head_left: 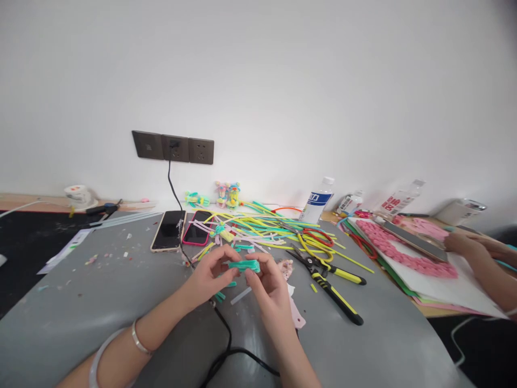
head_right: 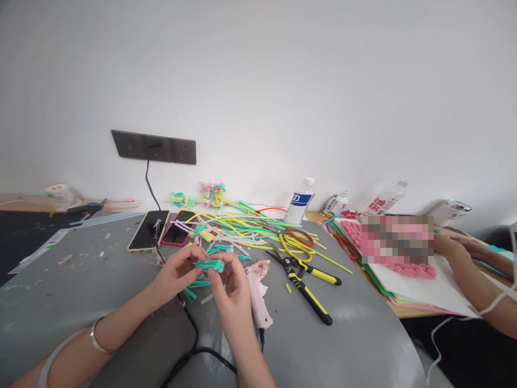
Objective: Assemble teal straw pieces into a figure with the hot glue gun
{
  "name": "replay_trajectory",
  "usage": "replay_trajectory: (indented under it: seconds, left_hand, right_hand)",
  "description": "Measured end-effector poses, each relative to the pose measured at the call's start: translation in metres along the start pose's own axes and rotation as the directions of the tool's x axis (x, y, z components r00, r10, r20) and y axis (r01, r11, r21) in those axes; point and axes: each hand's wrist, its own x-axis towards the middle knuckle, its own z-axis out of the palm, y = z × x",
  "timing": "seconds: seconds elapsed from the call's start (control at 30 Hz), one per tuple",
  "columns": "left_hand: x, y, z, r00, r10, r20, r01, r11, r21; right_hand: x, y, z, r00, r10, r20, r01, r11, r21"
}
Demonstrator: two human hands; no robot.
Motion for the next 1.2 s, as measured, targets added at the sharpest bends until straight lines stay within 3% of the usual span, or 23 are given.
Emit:
replay_trajectory:
  seconds: [0.27, 0.53, 0.83, 1.2]
  left_hand:
    - [-0.0001, 0.0026, 0.0020, 0.999, -0.002, 0.047, 0.008, 0.993, -0.117]
    - [-0.0050, 0.0008, -0.0022, 0.998, 0.000, 0.060, 0.001, 1.000, -0.011]
    - [-0.0014, 0.0044, -0.0022, 0.999, 0.030, 0.034, -0.033, 0.996, 0.079]
    - [-0.0061, 0.0019, -0.0009, 0.998, -0.007, 0.059, 0.006, 1.000, 0.003]
  right_hand:
    - [0.0010, -0.0013, -0.0016, 0.999, -0.035, 0.023, 0.036, 0.999, -0.029]
    - [-0.0011, 0.0020, -0.0014, 0.996, -0.015, 0.084, 0.013, 1.000, 0.014]
    - [-0.0050, 0.0048, -0.0028, 0.998, -0.038, 0.057, 0.044, 0.992, -0.118]
    - [-0.0051, 0.0082, -0.0009, 0.999, -0.032, 0.020, 0.034, 0.991, -0.127]
